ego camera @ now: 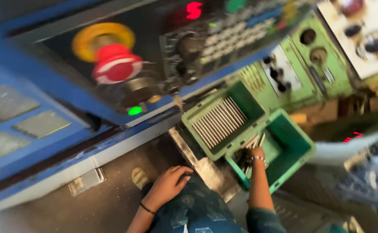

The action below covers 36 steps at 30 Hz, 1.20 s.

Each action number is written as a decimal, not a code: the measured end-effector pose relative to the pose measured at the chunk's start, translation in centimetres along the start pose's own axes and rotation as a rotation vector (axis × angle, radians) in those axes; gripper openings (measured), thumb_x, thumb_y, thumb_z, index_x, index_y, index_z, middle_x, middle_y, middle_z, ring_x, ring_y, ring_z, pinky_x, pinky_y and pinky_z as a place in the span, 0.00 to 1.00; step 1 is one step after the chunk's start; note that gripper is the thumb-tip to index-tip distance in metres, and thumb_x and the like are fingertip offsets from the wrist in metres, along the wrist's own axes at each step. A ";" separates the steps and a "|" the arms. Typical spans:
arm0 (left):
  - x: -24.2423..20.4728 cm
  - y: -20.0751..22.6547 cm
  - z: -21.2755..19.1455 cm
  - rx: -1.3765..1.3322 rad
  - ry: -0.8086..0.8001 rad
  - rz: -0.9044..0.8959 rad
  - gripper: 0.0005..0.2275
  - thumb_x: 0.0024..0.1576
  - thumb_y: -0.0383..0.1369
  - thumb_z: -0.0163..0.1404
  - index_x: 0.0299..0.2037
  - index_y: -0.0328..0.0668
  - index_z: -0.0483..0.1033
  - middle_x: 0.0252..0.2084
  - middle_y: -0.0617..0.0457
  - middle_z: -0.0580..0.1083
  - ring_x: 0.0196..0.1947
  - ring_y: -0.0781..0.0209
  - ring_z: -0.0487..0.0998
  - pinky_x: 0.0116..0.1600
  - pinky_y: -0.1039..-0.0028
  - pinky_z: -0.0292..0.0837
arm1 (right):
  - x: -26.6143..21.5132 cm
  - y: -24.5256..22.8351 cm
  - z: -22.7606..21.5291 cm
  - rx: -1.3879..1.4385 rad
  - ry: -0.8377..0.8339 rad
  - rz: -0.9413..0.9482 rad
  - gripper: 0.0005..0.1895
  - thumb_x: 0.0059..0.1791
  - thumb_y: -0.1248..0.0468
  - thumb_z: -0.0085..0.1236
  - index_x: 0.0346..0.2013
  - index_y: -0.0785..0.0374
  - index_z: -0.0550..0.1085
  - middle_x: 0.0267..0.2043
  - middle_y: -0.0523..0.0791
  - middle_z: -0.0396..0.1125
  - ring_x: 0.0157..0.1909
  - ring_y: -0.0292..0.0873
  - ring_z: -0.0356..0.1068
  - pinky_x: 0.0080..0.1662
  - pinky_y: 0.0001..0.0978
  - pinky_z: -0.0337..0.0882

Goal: The person repeatedly inserts metal rods into a machine, closes the door, and operates the controls to process them. They then remove the rods, measure them with a caliper, and return them to a green bin or reinsert them into the machine.

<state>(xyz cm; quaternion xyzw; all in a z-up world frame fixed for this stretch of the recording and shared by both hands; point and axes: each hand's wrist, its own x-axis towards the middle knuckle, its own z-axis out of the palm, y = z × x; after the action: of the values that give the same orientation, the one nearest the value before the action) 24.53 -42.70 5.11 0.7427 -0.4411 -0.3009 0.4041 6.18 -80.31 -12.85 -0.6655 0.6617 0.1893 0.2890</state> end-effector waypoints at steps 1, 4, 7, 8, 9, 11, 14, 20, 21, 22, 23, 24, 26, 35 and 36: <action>-0.4 -0.1 -0.3 -0.020 0.017 -0.061 0.10 0.59 0.35 0.51 0.48 0.46 0.78 0.46 0.49 0.78 0.49 0.47 0.78 0.51 0.63 0.73 | 0.3 -0.6 -0.2 -0.032 -0.024 0.001 0.18 0.50 0.52 0.55 0.43 0.63 0.79 0.38 0.54 0.77 0.41 0.54 0.77 0.44 0.44 0.76; -1.3 -0.7 -2.0 -0.053 0.281 -0.021 0.08 0.60 0.33 0.52 0.46 0.43 0.79 0.44 0.48 0.79 0.45 0.48 0.80 0.48 0.65 0.76 | 0.7 -1.5 0.1 -0.104 -0.087 -0.014 0.17 0.52 0.53 0.53 0.42 0.63 0.80 0.37 0.53 0.77 0.40 0.53 0.78 0.43 0.43 0.76; -2.2 -1.9 -5.3 -0.117 0.659 -0.014 0.06 0.61 0.29 0.51 0.44 0.40 0.80 0.38 0.49 0.78 0.38 0.54 0.81 0.44 0.68 0.76 | 0.6 -1.0 0.7 -0.148 -0.139 -0.125 0.17 0.53 0.54 0.51 0.41 0.63 0.81 0.36 0.53 0.77 0.39 0.52 0.78 0.43 0.42 0.77; -2.5 -2.3 -6.5 -0.154 0.784 -0.035 0.06 0.61 0.28 0.51 0.43 0.39 0.80 0.35 0.49 0.77 0.35 0.56 0.80 0.42 0.69 0.76 | 0.2 -0.8 0.6 -0.154 -0.129 -0.255 0.17 0.54 0.54 0.50 0.41 0.64 0.81 0.36 0.52 0.78 0.39 0.52 0.79 0.42 0.42 0.77; -2.8 -2.7 -7.7 -0.144 0.898 -0.052 0.05 0.62 0.28 0.51 0.44 0.39 0.80 0.38 0.49 0.77 0.35 0.57 0.79 0.43 0.70 0.75 | -0.3 -0.2 0.2 -0.159 -0.074 -0.463 0.14 0.50 0.59 0.53 0.43 0.60 0.81 0.38 0.49 0.77 0.39 0.49 0.78 0.42 0.41 0.77; -3.3 -3.6 -10.1 -0.126 1.132 -0.087 0.05 0.64 0.27 0.51 0.45 0.37 0.79 0.42 0.48 0.76 0.37 0.58 0.76 0.44 0.71 0.73 | -1.7 0.9 -0.2 -0.018 -0.067 -0.662 0.14 0.48 0.62 0.54 0.46 0.57 0.80 0.41 0.47 0.76 0.40 0.47 0.76 0.43 0.42 0.76; -3.1 -5.5 -14.2 -0.036 1.263 0.110 0.13 0.63 0.28 0.50 0.56 0.33 0.71 0.56 0.40 0.68 0.45 0.54 0.74 0.52 0.69 0.73 | -5.3 2.1 -0.9 1.265 -0.365 -0.305 0.14 0.53 0.56 0.52 0.48 0.58 0.78 0.46 0.50 0.73 0.43 0.50 0.72 0.45 0.48 0.74; 2.3 -8.6 -18.3 -0.218 1.115 0.220 0.22 0.62 0.38 0.53 0.61 0.29 0.65 0.55 0.38 0.70 0.52 0.42 0.76 0.56 0.61 0.73 | -13.5 -2.1 -2.8 1.591 -0.649 -0.716 0.11 0.59 0.51 0.48 0.50 0.52 0.70 0.60 0.54 0.68 0.60 0.62 0.68 0.54 0.61 0.70; 2.9 -9.3 -18.5 -0.183 1.095 0.196 0.21 0.61 0.38 0.54 0.58 0.30 0.67 0.50 0.36 0.72 0.47 0.41 0.77 0.52 0.60 0.73 | -15.2 -2.8 -3.5 1.561 -0.646 -0.772 0.09 0.57 0.52 0.48 0.49 0.48 0.69 0.61 0.52 0.67 0.62 0.64 0.68 0.54 0.65 0.70; 3.4 -10.1 -18.8 -0.149 1.074 0.172 0.19 0.60 0.38 0.55 0.55 0.31 0.69 0.45 0.34 0.74 0.43 0.39 0.77 0.49 0.60 0.73 | -16.9 -4.1 -3.7 1.486 -0.605 -0.808 0.10 0.57 0.55 0.47 0.52 0.49 0.68 0.61 0.52 0.67 0.62 0.65 0.66 0.55 0.66 0.69; 3.9 -10.9 -19.1 -0.157 1.016 0.176 0.17 0.60 0.39 0.55 0.51 0.32 0.71 0.42 0.34 0.75 0.41 0.38 0.77 0.46 0.59 0.73 | -18.9 -5.4 -3.1 1.413 -0.557 -0.836 0.11 0.57 0.58 0.47 0.54 0.51 0.68 0.60 0.52 0.66 0.63 0.66 0.65 0.55 0.66 0.68; 4.4 -11.8 -19.6 -0.164 0.957 0.181 0.16 0.61 0.39 0.56 0.47 0.33 0.72 0.39 0.34 0.76 0.38 0.38 0.78 0.44 0.59 0.73 | -21.1 -7.3 -2.3 1.339 -0.510 -0.863 0.13 0.57 0.60 0.47 0.57 0.52 0.67 0.60 0.52 0.65 0.64 0.67 0.64 0.56 0.67 0.67; 5.2 -13.2 -19.5 -0.167 0.873 0.192 0.14 0.61 0.39 0.55 0.45 0.34 0.72 0.35 0.34 0.76 0.35 0.37 0.78 0.41 0.57 0.73 | -26.1 -11.3 0.6 1.350 -0.682 -1.003 0.14 0.56 0.62 0.48 0.58 0.54 0.68 0.58 0.54 0.67 0.62 0.65 0.66 0.54 0.61 0.68; 6.9 -15.3 -18.9 -0.096 0.726 0.128 0.17 0.62 0.41 0.51 0.50 0.32 0.69 0.33 0.34 0.76 0.34 0.35 0.79 0.39 0.53 0.73 | -49.2 -31.1 14.5 0.949 -1.172 -1.260 0.10 0.54 0.67 0.55 0.49 0.60 0.68 0.51 0.53 0.68 0.53 0.49 0.70 0.52 0.39 0.71; 7.0 -15.3 -18.7 -0.090 0.722 0.128 0.18 0.62 0.42 0.51 0.50 0.32 0.69 0.33 0.34 0.76 0.34 0.35 0.79 0.39 0.53 0.73 | -49.9 -33.0 15.2 0.916 -1.220 -1.309 0.09 0.55 0.67 0.56 0.48 0.59 0.67 0.49 0.53 0.69 0.53 0.49 0.70 0.49 0.37 0.71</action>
<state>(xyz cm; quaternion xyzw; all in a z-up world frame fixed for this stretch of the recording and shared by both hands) 48.84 -38.44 0.45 0.7533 -0.3018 -0.0125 0.5842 38.18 -33.58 11.71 -0.5122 -0.0863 0.0292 0.8540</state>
